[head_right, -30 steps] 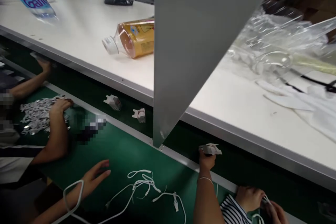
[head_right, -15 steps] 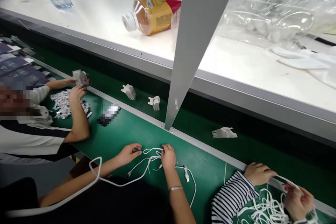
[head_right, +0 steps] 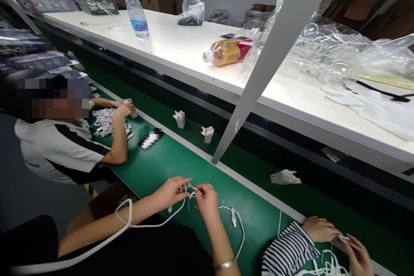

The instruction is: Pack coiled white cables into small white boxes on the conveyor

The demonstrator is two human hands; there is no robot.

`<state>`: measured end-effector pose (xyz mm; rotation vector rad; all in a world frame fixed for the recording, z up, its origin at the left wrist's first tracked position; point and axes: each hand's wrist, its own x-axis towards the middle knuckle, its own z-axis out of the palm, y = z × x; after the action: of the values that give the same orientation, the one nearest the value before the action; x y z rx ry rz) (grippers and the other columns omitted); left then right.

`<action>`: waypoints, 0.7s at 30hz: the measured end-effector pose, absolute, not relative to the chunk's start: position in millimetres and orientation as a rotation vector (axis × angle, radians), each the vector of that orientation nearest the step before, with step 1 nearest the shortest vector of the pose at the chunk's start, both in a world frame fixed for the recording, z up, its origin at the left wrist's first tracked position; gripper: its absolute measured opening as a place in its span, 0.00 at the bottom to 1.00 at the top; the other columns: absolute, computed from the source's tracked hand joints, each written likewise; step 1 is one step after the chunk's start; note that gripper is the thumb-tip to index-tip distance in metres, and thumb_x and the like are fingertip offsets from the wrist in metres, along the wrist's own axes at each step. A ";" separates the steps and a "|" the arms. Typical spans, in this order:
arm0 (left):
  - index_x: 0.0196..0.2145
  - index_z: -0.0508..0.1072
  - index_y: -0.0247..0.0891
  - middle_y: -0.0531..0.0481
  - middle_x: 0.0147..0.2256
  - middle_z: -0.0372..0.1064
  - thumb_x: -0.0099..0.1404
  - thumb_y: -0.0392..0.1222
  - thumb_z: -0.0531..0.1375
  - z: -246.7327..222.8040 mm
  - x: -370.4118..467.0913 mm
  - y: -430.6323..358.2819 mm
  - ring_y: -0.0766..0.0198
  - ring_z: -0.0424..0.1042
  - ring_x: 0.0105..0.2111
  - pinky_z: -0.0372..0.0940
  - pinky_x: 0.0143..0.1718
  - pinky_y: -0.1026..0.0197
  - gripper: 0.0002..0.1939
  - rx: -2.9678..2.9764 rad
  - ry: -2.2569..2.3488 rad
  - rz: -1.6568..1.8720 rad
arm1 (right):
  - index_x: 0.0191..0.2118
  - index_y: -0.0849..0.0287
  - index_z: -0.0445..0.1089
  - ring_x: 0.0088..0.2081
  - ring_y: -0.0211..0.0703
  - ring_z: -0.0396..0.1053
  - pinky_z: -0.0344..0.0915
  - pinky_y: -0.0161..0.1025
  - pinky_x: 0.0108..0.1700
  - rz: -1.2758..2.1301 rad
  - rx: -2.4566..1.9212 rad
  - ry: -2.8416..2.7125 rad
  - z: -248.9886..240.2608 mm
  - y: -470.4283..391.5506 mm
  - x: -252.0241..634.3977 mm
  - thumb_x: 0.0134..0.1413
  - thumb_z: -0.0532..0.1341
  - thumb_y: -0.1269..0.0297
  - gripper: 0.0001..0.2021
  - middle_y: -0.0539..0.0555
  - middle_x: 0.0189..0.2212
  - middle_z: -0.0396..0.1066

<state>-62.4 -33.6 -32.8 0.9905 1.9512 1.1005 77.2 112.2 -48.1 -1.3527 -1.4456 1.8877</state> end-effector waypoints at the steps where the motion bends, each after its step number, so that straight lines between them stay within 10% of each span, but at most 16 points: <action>1: 0.49 0.79 0.41 0.49 0.34 0.71 0.57 0.40 0.65 -28.1 -57.4 -30.9 0.63 0.69 0.32 0.65 0.39 0.62 0.20 0.999 1.911 1.116 | 0.26 0.42 0.75 0.35 0.54 0.76 0.75 0.43 0.36 1.921 -1.320 -1.458 -42.0 105.9 84.9 0.29 0.71 0.64 0.12 0.57 0.30 0.76; 4: 0.35 0.81 0.37 0.49 0.29 0.70 0.59 0.42 0.64 -15.7 -45.1 -25.1 0.63 0.69 0.32 0.64 0.37 0.63 0.09 0.952 1.791 1.160 | 0.27 0.43 0.75 0.36 0.54 0.76 0.75 0.43 0.36 1.996 -1.244 -1.471 -26.7 89.6 103.5 0.30 0.73 0.62 0.12 0.56 0.30 0.77; 15: 0.36 0.80 0.31 0.48 0.27 0.74 0.57 0.54 0.67 5.0 -37.5 -25.9 0.69 0.68 0.23 0.64 0.27 0.66 0.20 0.705 1.448 1.216 | 0.48 0.62 0.70 0.39 0.40 0.73 0.74 0.42 0.41 1.925 -1.235 -1.259 17.4 126.1 194.6 0.65 0.61 0.56 0.14 0.54 0.42 0.73; 21: 0.35 0.81 0.33 0.49 0.25 0.74 0.54 0.52 0.70 3.3 -43.2 -27.7 0.67 0.69 0.24 0.64 0.29 0.65 0.19 0.684 1.448 1.280 | 0.26 0.56 0.65 0.19 0.29 0.60 0.60 0.27 0.20 1.689 -1.275 -1.070 70.2 254.0 310.0 0.66 0.60 0.55 0.17 0.45 0.20 0.63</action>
<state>-43.2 -27.7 3.3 0.6841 1.4480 1.2799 310.0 254.0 70.2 -1.2747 -1.0696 1.6887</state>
